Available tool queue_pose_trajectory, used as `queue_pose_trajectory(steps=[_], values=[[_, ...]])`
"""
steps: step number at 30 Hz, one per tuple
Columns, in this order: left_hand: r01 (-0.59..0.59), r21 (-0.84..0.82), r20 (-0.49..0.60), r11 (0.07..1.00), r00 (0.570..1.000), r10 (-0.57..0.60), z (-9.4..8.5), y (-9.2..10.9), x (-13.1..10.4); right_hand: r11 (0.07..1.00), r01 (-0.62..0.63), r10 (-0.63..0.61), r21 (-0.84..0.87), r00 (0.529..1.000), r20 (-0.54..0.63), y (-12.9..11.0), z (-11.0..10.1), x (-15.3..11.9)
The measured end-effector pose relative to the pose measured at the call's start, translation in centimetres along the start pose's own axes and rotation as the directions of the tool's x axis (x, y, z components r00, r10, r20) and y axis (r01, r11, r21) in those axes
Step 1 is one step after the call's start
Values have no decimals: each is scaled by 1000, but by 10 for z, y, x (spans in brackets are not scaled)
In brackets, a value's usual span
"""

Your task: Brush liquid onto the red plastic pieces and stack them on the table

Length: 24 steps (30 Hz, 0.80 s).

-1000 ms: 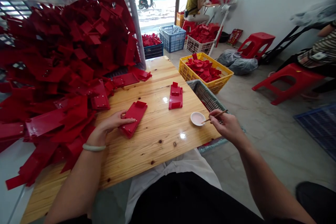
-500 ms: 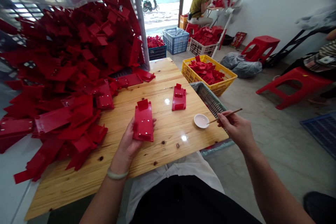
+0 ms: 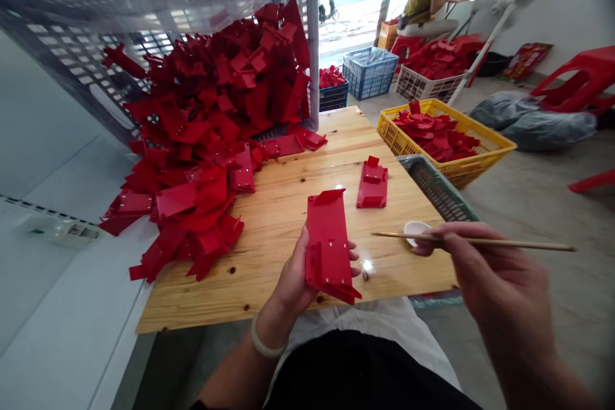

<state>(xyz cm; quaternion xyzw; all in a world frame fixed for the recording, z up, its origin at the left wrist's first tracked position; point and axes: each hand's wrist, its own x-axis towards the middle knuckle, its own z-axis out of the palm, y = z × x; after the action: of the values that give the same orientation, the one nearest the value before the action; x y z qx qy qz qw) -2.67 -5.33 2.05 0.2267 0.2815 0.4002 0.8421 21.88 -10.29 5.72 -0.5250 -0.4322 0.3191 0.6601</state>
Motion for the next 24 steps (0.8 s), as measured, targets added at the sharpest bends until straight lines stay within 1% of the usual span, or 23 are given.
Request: queue_pose_trajectory(steps=[2, 4, 6, 8, 11, 13, 18, 21, 24], values=[[-59, 78, -7, 995, 998, 60, 5, -1, -4, 998, 62, -61, -5, 995, 84, -4, 12, -3], [-129, 140, -38, 982, 990, 135, 9, -2, -7, 995, 102, -101, -5, 986, 131, -9, 21, -6], [-179, 190, -73, 965, 978, 195, 11, -3, -10, 991, 134, -130, -13, 978, 162, -14, 26, -7], [-197, 232, -96, 953, 970, 224, 11, -4, -12, 981, 191, -179, -36, 961, 210, -17, 28, -8], [-198, 296, -105, 934, 965, 238, 11, -5, -15, 959, 276, -244, -70, 923, 296, -16, 27, -7], [-203, 333, -116, 921, 960, 253, 11, -4, -16, 948, 306, -260, -93, 907, 331, -14, 25, -5], [-211, 387, -116, 898, 955, 275, 15, -1, -17, 941, 315, -251, -120, 892, 375, -10, 27, -4], [-206, 376, -105, 903, 959, 262, 18, 1, -18, 936, 332, -261, -118, 878, 400, -8, 28, -3], [-191, 353, -113, 916, 963, 244, 18, -1, -19, 933, 334, -257, -134, 880, 400, -6, 29, -1]])
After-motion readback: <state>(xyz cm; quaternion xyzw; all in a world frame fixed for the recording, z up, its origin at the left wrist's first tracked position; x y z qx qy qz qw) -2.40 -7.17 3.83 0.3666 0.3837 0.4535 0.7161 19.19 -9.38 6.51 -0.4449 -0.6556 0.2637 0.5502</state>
